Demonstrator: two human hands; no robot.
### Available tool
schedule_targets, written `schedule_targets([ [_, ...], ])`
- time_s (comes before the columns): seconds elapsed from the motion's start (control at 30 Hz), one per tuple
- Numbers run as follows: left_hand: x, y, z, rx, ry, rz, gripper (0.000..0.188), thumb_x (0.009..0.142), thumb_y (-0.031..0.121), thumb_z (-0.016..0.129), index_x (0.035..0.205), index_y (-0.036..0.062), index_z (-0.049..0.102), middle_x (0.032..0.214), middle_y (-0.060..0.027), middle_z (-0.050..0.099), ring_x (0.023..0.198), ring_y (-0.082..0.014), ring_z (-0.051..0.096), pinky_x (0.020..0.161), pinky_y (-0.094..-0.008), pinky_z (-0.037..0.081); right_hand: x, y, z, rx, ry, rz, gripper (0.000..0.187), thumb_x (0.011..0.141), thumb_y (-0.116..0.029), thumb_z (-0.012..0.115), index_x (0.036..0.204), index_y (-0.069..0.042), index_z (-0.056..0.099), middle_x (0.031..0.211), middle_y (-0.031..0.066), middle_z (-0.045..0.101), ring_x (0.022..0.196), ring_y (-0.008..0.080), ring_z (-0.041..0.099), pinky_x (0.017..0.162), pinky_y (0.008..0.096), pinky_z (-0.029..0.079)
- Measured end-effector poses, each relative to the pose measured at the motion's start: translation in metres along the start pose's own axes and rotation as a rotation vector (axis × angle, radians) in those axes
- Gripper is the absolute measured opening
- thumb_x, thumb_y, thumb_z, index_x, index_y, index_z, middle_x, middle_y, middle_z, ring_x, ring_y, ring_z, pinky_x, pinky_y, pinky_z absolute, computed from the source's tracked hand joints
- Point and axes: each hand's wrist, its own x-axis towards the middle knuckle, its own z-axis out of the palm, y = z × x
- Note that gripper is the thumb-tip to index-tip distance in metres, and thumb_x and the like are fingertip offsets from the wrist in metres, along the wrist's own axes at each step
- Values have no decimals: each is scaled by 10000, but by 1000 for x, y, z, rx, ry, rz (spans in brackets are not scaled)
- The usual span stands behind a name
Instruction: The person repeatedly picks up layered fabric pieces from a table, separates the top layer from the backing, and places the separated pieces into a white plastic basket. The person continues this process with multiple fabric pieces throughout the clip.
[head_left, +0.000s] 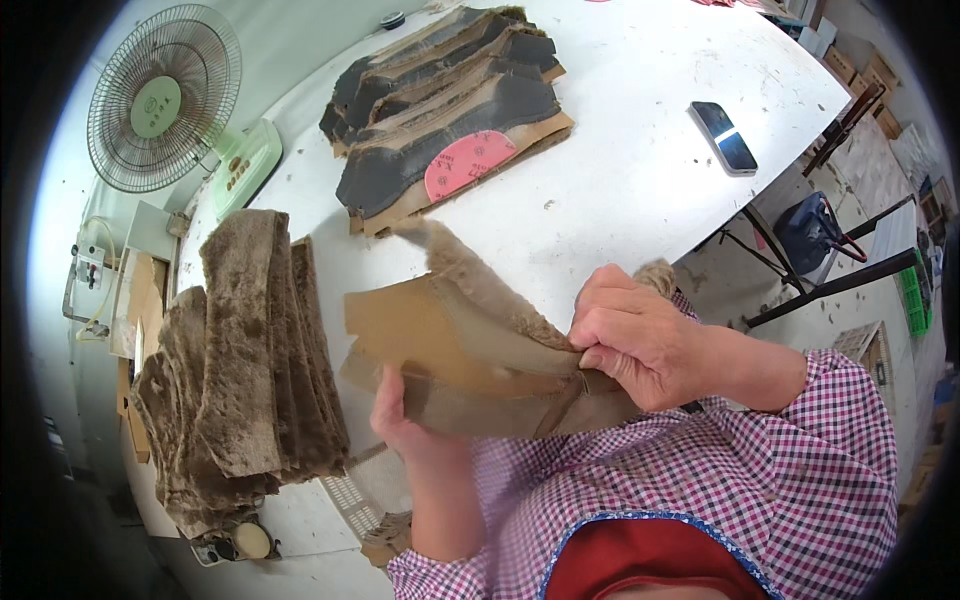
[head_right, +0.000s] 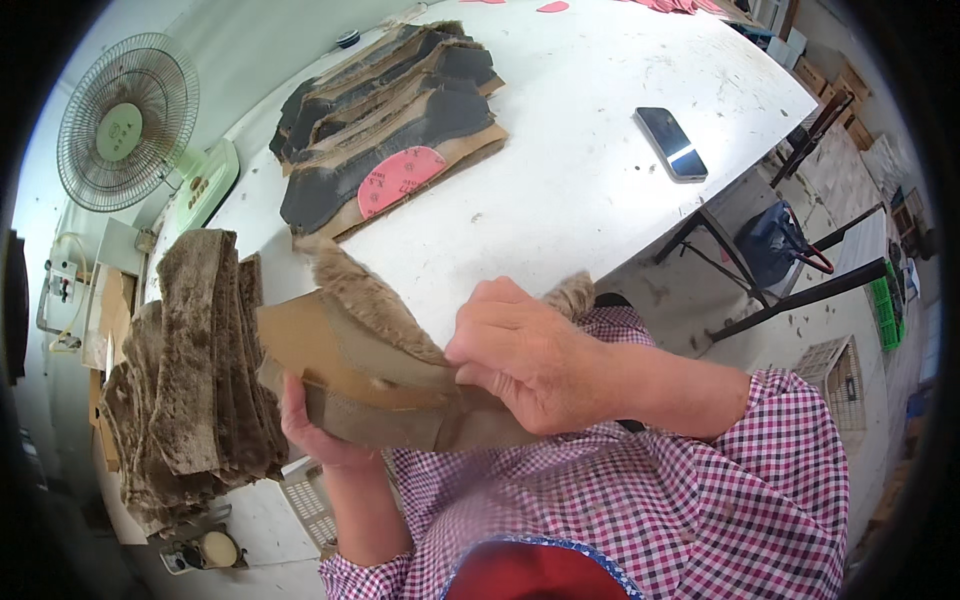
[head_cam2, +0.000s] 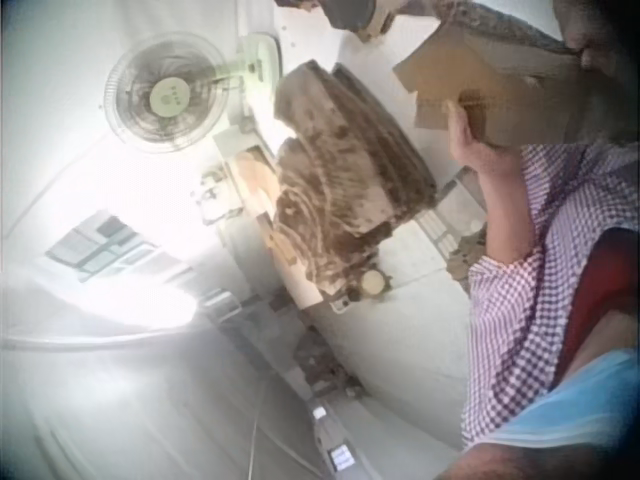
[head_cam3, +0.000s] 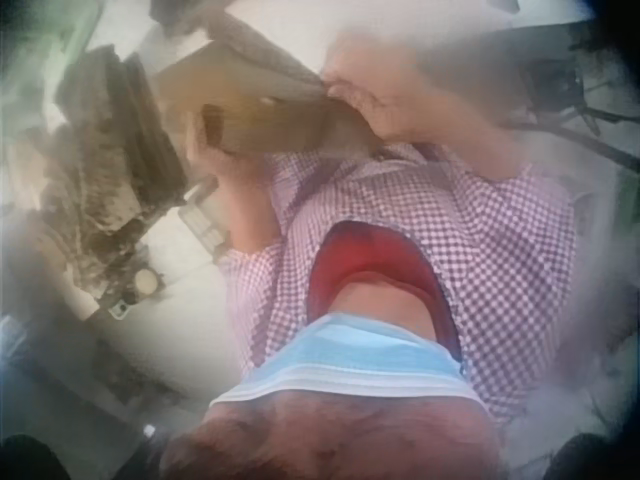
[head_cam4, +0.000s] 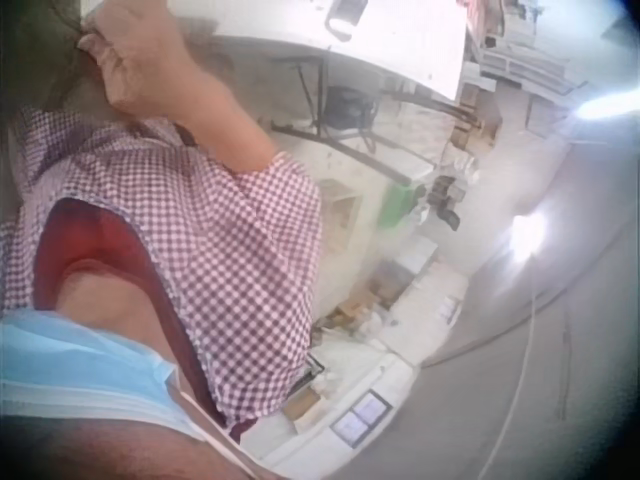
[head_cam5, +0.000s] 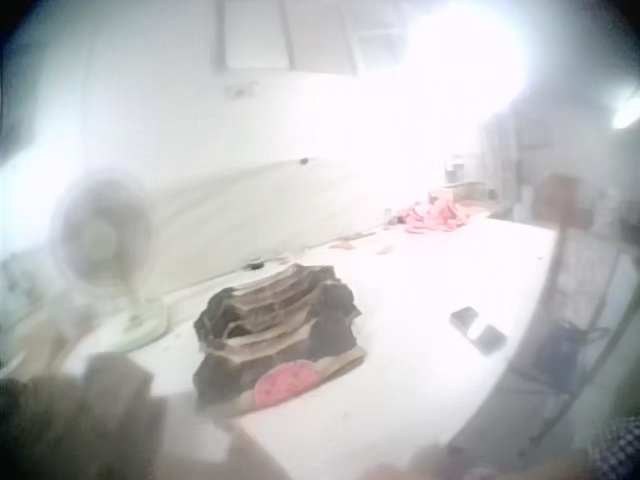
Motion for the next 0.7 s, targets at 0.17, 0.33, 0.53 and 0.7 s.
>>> schedule_targets([
  [0.17,-4,-17,-14,-147,138,-126,476,946,240,464,1361,7,450,1335,-173,533,1194,-352,541,1006,-504,447,-35,13,15,76,12,187,120,846,-56,657,916,-34,562,830,117,518,763,315,484,730,402,413],
  [0.33,-8,-18,0,-273,21,-197,489,945,234,455,1375,1,436,1369,-188,509,1225,-368,520,1032,-523,420,-15,12,-3,155,-57,486,297,960,-277,555,1077,-8,599,1015,133,605,941,264,570,861,379,450],
  [0.53,-20,-20,9,-241,-71,-226,502,931,225,461,1375,-9,441,1370,-197,511,1230,-372,520,1050,-522,404,36,58,18,1129,-176,721,640,1017,-522,351,1392,-9,421,1376,139,501,1279,229,472,1076,360,380],
  [0.7,-23,-7,-4,-177,-108,-191,508,909,212,477,1363,-16,458,1348,-195,535,1218,-361,536,1057,-504,405,21,70,6,1415,-140,726,495,860,-232,710,1239,43,550,1194,128,628,1093,203,605,1012,348,441],
])
